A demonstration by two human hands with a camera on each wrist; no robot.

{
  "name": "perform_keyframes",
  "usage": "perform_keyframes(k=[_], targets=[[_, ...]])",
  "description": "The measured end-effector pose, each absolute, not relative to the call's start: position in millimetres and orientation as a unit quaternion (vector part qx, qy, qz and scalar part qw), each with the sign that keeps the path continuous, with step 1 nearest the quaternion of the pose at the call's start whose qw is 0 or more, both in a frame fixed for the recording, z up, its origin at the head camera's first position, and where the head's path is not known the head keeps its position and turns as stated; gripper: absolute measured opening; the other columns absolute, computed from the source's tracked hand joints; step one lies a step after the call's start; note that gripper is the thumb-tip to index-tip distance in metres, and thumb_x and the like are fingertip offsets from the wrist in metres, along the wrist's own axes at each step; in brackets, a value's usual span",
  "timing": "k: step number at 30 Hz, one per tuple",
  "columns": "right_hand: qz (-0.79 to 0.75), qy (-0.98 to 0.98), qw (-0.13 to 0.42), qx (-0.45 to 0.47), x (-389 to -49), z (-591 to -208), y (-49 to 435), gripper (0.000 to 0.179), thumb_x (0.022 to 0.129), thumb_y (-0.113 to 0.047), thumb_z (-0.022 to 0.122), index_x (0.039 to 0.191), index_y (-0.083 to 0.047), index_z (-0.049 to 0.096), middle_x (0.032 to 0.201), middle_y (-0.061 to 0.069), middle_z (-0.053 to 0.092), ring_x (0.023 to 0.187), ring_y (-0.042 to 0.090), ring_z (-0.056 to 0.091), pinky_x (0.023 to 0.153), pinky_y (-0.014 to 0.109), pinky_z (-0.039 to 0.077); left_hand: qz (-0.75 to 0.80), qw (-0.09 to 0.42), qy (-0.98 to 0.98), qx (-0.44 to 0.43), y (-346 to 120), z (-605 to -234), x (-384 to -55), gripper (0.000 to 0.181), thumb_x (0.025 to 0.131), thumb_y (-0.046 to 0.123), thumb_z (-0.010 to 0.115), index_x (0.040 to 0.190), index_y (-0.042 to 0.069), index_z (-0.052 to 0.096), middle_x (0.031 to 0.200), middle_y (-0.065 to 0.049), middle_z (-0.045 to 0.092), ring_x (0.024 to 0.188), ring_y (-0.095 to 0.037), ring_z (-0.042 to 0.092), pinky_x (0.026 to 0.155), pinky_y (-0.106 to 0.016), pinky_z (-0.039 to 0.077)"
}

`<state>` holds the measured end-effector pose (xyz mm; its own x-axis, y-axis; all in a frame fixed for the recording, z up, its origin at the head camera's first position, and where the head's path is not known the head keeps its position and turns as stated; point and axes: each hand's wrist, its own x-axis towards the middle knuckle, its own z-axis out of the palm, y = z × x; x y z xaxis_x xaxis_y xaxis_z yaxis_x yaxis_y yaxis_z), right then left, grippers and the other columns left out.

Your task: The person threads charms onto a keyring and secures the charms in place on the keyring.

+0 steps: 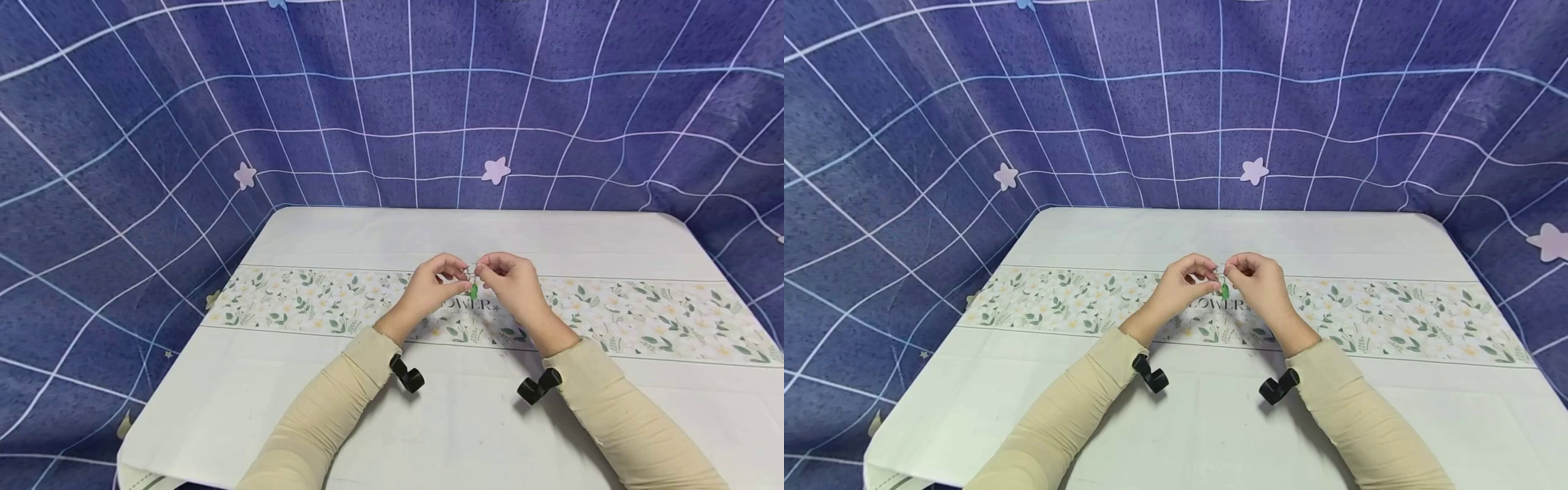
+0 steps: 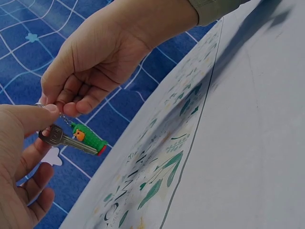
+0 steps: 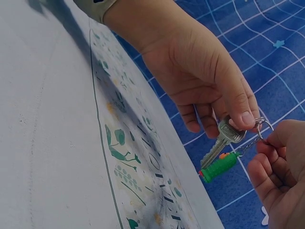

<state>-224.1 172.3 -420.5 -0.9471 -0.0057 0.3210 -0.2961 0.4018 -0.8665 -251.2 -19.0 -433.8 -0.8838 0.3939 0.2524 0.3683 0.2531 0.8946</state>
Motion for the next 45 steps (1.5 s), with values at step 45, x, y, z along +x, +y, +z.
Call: perform_keyframes(k=[45], targets=[[0.536, -0.827, 0.14, 0.092, -222.5, -421.8, 170.8, 0.012, 0.098, -0.014, 0.066, 0.096, -0.004, 0.072, 0.077, 0.012, 0.067, 0.07, 0.037, 0.061, 0.05, 0.021, 0.041, 0.54, -0.013, 0.811, 0.225, -18.3, -433.2, -248.7, 0.025, 0.091, 0.027, 0.078, 0.111, 0.014, 0.07, 0.1, 0.002, 0.071, 0.095, -0.015, 0.059, 0.083, -0.03, 0.049]])
